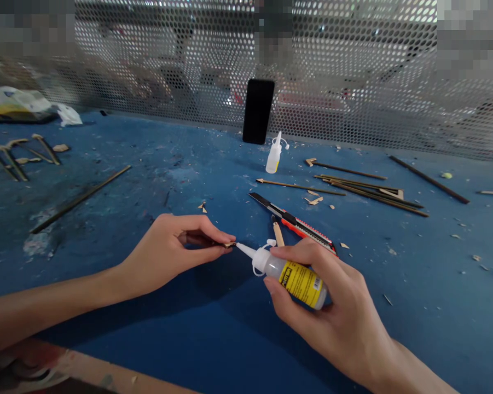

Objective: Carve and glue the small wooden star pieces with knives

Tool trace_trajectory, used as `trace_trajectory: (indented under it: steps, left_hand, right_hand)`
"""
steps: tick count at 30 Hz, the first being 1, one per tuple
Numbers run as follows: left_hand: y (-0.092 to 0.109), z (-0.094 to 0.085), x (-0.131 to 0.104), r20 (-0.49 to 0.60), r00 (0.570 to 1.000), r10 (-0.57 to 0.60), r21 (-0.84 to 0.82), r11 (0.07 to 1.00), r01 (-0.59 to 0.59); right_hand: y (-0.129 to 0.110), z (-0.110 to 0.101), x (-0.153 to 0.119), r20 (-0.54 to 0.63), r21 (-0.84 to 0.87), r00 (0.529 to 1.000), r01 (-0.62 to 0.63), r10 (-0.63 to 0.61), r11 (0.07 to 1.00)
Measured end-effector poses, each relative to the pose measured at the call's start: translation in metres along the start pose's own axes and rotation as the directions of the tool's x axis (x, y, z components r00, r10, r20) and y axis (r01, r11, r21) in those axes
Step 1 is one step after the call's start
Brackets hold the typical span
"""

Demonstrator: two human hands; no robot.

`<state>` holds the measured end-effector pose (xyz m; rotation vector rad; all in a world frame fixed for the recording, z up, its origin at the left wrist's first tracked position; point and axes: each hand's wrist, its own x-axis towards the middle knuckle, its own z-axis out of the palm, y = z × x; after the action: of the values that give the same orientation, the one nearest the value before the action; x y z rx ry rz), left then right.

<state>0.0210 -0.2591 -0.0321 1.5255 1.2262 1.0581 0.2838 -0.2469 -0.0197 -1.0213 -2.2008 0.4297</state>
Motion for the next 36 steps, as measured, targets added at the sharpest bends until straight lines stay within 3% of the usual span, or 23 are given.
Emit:
trace_trajectory:
  steps: [18,29,36]
  left_hand:
    - [-0.0016,-0.0003,0.0012,0.0,1.0,0.012,0.013,1.0,-0.012]
    - [-0.0036,-0.0011,0.0006,-0.001,0.995,0.095,0.117,0.989,-0.094]
    - [-0.0058,-0.0024,-0.0001,0.049,0.983,0.176,0.253,0.95,-0.182]
  right_hand:
    - [0.0015,0.0023,0.0018,0.085,0.001,0.992,0.094,-0.094,0.996]
    - [0.0036,0.0008,0.0032,0.122,-0.116,0.966,0.24,-0.226,0.964]
    - [0.0042,0.0049,0.002,0.142,-0.09,0.98,0.157,-0.143,0.984]
